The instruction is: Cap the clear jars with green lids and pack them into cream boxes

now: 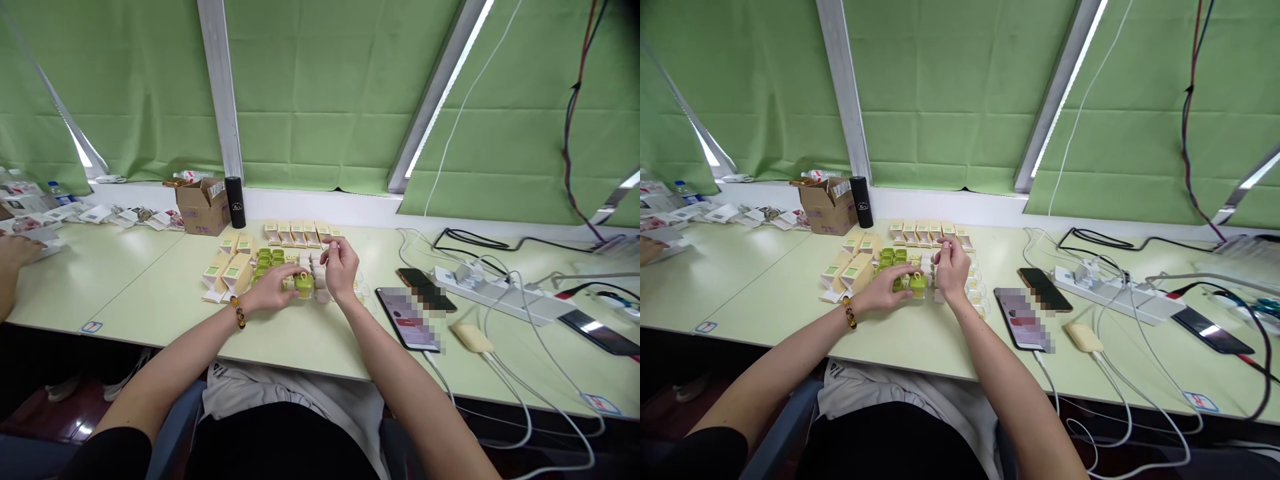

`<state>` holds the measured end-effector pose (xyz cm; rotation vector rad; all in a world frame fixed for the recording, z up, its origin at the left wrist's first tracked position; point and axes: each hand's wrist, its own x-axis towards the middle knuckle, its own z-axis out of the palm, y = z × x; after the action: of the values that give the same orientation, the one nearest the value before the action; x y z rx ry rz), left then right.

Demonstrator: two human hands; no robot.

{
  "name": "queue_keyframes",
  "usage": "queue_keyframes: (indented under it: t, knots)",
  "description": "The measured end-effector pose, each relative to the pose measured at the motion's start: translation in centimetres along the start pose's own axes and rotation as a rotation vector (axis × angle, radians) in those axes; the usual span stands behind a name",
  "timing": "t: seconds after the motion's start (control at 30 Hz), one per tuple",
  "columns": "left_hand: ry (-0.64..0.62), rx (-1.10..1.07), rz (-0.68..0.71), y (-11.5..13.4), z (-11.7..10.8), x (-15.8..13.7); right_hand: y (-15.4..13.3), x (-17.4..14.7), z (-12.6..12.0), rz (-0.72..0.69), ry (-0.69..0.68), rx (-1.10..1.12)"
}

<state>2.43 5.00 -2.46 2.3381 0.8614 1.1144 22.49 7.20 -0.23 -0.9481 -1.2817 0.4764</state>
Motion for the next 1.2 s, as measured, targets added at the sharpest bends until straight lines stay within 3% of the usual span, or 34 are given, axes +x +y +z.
queue_keyframes:
  t: [0.17, 0.63, 0.73, 0.87, 0.97, 1.07, 1.2]
  knots:
    - [-0.188, 0.16, 0.011, 0.6, 0.3, -0.2, 1.0, -0.1, 0.4, 0.008, -0.023, -0.068]
    - [-0.259, 0.238, 0.021, 0.8, -0.6, 0.2, 1.0, -0.2, 0.3, 0.015, -0.035, -0.066]
    - [-0.153, 0.248, 0.013, 1.0, -2.3, 0.9, 1.0, -0.1, 0.2, 0.017, -0.02, -0.053]
    - [0.134, 0.366, -0.124, 1.0, -4.9, 2.3, 1.0, -0.2, 0.3, 0.012, -0.02, -0.064]
    - [0.215, 0.534, -0.236, 0.8, -6.4, 3.8, 1.0, -0.5, 0.5, -0.012, -0.053, -0.117]
    - [0.123, 0.746, -0.304, -0.1, -7.3, 5.7, 1.2, -0.9, 0.8, -0.04, -0.101, -0.163]
    - [-0.052, 0.921, -0.424, -3.1, -8.0, 8.8, 1.5, -1.2, 1.0, -0.065, -0.131, -0.191]
